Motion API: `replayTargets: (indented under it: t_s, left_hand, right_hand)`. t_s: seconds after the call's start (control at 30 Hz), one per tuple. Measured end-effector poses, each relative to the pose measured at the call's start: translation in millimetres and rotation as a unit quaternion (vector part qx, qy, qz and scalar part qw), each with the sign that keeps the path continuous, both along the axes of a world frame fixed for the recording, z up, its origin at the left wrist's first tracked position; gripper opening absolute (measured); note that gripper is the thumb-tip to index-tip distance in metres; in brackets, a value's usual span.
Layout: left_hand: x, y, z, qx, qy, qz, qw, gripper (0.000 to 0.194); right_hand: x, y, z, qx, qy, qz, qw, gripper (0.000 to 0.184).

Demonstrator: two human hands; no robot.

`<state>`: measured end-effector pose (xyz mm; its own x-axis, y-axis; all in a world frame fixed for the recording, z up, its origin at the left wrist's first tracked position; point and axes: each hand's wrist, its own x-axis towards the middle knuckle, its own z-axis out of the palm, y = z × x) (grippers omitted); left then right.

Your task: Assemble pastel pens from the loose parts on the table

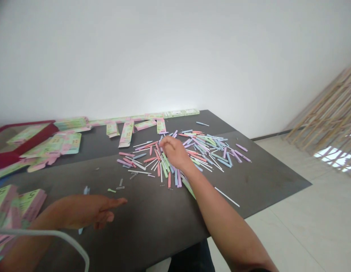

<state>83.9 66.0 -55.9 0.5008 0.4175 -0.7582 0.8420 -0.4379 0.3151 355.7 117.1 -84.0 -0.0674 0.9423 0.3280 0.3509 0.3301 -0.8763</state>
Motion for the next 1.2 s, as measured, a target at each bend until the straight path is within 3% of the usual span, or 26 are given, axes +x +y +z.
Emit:
replayTargets:
  t_s: [0.13,0.3,0.53,0.73,0.93,1.2]
  left_hand:
    - [2.4,-3.6,5.9,0.016,0.007,-0.010,1.000,0.061]
    - [2.0,-6.2,6.5,0.007,-0.002,-0.018,1.000,0.061]
    - [3.6,-8.2,2.1,0.027,-0.010,-0.021,0.999,0.061]
    - [3.0,-13.2,12.2,0.050,0.024,-0.034,0.998,0.060]
    - [7.1,-18.6,19.7,0.068,0.030,-0.036,0.997,0.061]
    - [-4.7,-25.4,21.3,0.087,0.009,-0.014,0.996,0.062]
  right_hand:
    - [58.4,14.1,-7.7,-0.020,-0.166,-0.155,0.974,0.026]
    - [87.4,4.8,-28.1,-0.094,-0.292,-0.195,0.931,0.030]
    - [64.9,-9.9,-35.8,-0.179,-0.402,-0.141,0.887,0.021]
    - [42.3,-30.4,-42.1,-0.235,-0.455,-0.087,0.854,0.031]
    - [27.5,-37.0,-41.4,-0.251,-0.464,-0.067,0.847,0.032]
    - [32.1,-18.0,-35.1,-0.251,-0.440,-0.082,0.858,0.032]
